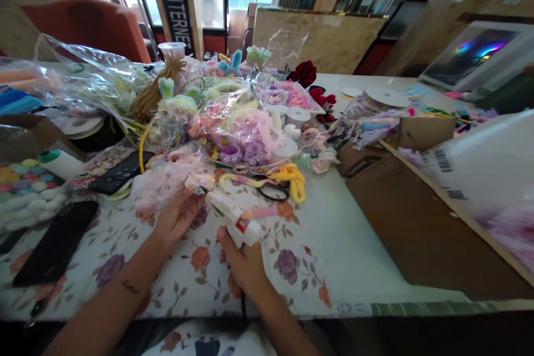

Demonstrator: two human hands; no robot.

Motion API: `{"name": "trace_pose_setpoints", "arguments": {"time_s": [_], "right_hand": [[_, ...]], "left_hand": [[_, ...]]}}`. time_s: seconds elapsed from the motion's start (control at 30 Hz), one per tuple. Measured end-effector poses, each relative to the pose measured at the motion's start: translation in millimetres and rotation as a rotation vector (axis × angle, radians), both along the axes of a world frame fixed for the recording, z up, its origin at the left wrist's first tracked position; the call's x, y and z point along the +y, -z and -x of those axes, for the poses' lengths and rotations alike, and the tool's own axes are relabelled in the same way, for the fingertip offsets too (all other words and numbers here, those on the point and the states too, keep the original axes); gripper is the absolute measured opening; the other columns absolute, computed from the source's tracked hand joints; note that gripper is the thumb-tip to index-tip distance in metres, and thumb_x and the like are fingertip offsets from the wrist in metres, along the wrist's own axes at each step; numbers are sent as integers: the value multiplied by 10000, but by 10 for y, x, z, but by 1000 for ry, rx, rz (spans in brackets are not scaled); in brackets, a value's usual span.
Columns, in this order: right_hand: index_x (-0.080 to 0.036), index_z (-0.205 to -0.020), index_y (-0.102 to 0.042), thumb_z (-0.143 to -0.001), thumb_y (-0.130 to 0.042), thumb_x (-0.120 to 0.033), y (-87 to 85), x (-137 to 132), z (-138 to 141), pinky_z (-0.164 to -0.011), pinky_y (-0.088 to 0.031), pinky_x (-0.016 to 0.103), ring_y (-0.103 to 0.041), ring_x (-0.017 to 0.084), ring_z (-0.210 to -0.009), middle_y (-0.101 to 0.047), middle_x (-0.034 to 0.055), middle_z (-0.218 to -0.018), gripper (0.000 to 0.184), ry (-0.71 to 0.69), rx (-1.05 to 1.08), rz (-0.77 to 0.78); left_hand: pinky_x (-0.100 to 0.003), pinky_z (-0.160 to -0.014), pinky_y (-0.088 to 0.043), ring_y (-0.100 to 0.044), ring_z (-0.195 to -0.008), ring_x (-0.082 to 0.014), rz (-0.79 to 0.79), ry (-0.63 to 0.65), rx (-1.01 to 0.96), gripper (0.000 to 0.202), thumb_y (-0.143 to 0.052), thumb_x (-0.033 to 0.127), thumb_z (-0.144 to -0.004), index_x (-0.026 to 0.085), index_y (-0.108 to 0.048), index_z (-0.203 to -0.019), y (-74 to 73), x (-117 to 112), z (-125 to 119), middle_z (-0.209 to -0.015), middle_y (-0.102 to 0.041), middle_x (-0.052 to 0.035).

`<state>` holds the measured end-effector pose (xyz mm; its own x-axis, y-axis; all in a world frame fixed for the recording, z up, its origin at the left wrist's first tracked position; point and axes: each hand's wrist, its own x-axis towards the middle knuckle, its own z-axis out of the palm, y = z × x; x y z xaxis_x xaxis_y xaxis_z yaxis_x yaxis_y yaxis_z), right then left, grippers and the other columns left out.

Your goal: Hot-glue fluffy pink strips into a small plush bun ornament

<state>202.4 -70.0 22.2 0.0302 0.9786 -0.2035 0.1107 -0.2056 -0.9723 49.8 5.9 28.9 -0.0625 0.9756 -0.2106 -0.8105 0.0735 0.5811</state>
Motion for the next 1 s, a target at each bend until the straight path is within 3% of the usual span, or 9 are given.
{"name": "trace_pose_setpoints", "arguments": {"time_s": [0.4, 0.63, 1.0], "right_hand": [[-159, -736, -659, -795, -554, -565, 24, 13, -30, -395, -358, 246, -445, 121, -390, -528, -10, -449, 424, -24, -11, 66], [-161, -636, -633, -795, -544, -560, -2, 16, -20, -413, -371, 239, -467, 125, -423, -522, 1, -450, 438, -31, -64, 52], [-147, -674, -634, -805, -527, -550, 5, 20, -17, -415, -363, 233, -457, 118, -414, -522, -1, -446, 436, -15, -66, 45]], "left_hand": [[-268, -744, -561, -658, -826, -139, 6, 10, -21, 366, -646, 45, -752, 216, -605, -1073, -3, -11, 8, -912, -687, 2], [-253, -722, -554, -661, -831, -139, 3, 41, 0, 400, -656, 51, -745, 219, -594, -1103, -32, -31, -10, -965, -691, -9], [-283, -748, -574, -667, -822, -145, -21, 44, -33, 386, -664, 47, -741, 209, -593, -1084, 38, -6, 14, -949, -687, -8]]}}
